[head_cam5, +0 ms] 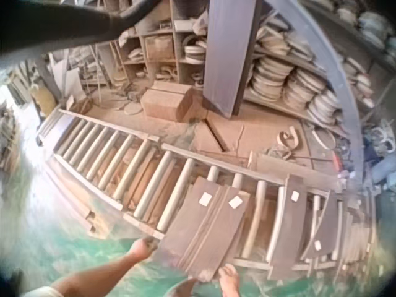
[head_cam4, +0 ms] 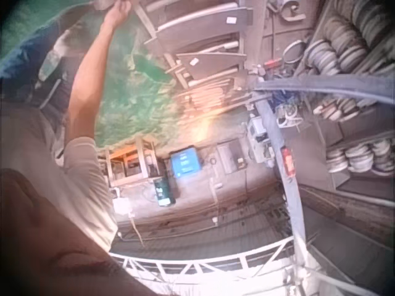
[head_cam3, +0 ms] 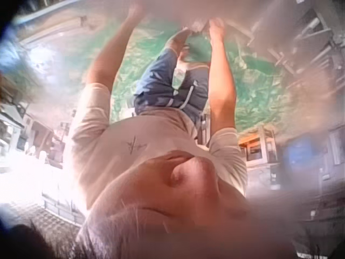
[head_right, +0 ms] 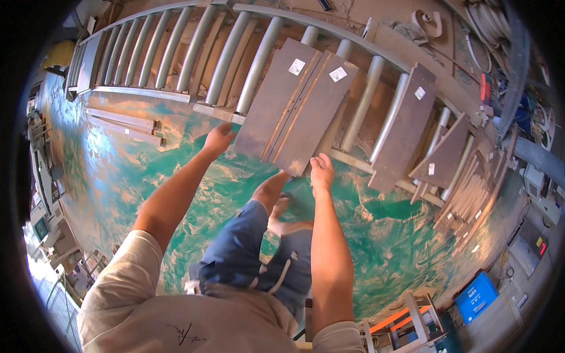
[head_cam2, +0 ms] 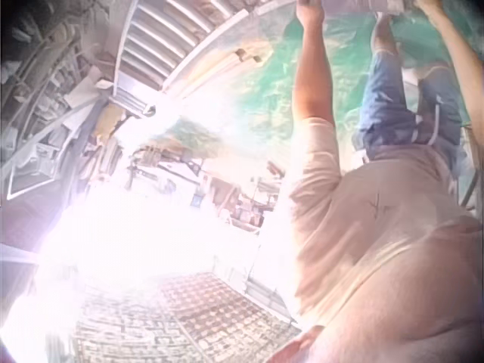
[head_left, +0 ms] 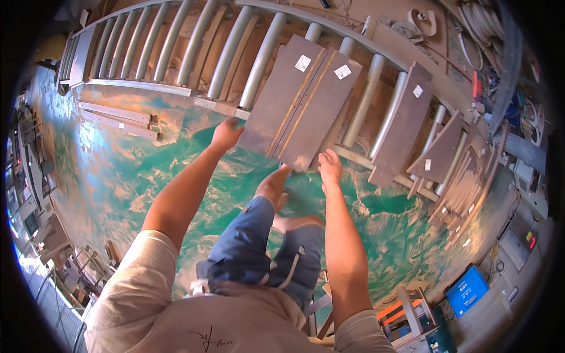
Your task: The person picks up wooden boards from a roller conveyor, organizes them into stacks, and feeds them into an automated edge-banding machine.
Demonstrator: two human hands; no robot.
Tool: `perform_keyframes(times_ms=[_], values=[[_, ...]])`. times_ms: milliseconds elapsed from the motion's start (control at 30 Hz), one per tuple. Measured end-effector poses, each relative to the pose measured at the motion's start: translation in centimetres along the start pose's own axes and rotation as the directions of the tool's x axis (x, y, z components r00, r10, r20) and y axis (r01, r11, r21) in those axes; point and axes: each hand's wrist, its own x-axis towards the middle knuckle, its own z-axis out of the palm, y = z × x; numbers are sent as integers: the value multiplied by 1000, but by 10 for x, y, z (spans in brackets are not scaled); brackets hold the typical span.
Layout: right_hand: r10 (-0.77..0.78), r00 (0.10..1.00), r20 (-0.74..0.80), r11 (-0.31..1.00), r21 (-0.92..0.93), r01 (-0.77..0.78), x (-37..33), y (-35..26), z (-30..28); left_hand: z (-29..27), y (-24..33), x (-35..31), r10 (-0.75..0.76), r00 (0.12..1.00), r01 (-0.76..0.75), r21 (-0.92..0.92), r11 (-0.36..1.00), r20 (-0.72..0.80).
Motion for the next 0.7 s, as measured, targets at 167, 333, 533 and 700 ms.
perform_keyframes(times_ms=[167, 333, 533, 700], values=[[62, 994, -85, 992, 119, -52, 85, -13, 52, 62, 64, 112, 10, 976, -24, -58, 998, -218], [93, 976, -197, 989, -96, -114, 92, -27, 83, 109, 82, 104, -78, 935, 88, 15, 996, -345], [286, 953, 96, 951, 90, -295, 95, -18, 4, 96, 98, 50, -281, 917, 249, -142, 958, -283], [191, 978, 79, 972, 127, -200, 80, 4, -39, 113, 112, 1, -315, 949, 304, -295, 906, 11]])
